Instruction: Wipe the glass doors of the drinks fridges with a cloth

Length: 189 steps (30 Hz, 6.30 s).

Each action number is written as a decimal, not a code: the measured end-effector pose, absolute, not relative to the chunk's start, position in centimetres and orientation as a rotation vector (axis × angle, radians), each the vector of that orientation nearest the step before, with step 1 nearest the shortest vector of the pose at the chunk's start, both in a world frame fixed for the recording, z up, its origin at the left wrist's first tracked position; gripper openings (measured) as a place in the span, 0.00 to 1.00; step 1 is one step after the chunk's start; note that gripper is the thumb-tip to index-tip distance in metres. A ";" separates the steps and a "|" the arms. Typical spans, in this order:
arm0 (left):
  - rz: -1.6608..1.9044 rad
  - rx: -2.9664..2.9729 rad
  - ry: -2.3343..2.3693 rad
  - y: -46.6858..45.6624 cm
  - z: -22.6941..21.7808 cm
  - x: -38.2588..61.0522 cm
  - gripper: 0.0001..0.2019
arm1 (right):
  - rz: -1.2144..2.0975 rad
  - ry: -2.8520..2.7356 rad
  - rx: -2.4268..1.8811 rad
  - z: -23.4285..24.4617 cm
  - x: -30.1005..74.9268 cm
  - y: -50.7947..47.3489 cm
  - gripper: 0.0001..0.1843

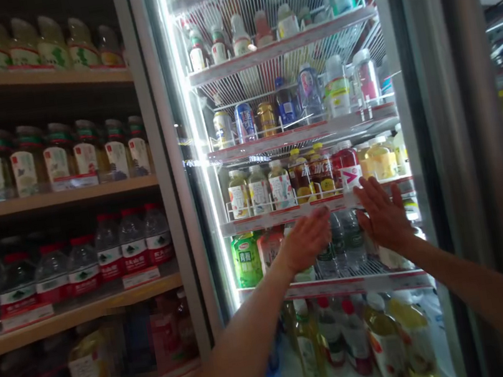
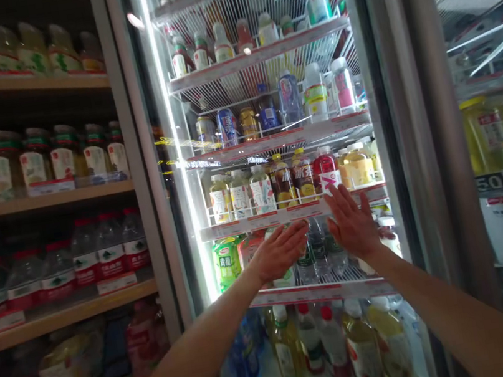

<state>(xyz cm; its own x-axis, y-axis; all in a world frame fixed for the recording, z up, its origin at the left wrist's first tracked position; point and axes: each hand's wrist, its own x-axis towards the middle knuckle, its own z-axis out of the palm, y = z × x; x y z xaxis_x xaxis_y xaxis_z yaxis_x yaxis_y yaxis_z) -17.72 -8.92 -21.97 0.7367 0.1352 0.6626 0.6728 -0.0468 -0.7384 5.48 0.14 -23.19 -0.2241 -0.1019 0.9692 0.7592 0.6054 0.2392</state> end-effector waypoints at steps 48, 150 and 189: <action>-0.637 -1.674 -0.765 -6.3 -14.0 -13.5 0.23 | -0.845 -1.727 -0.487 -23.9 9.2 -0.7 0.34; -0.655 -1.478 -1.229 -11.5 -31.4 -18.2 0.37 | -0.932 -1.893 -0.400 -33.6 5.4 -2.2 0.32; -0.564 -1.362 -1.441 -17.0 -34.9 -26.2 0.31 | -0.922 -2.141 0.030 -31.2 -5.4 -6.0 0.26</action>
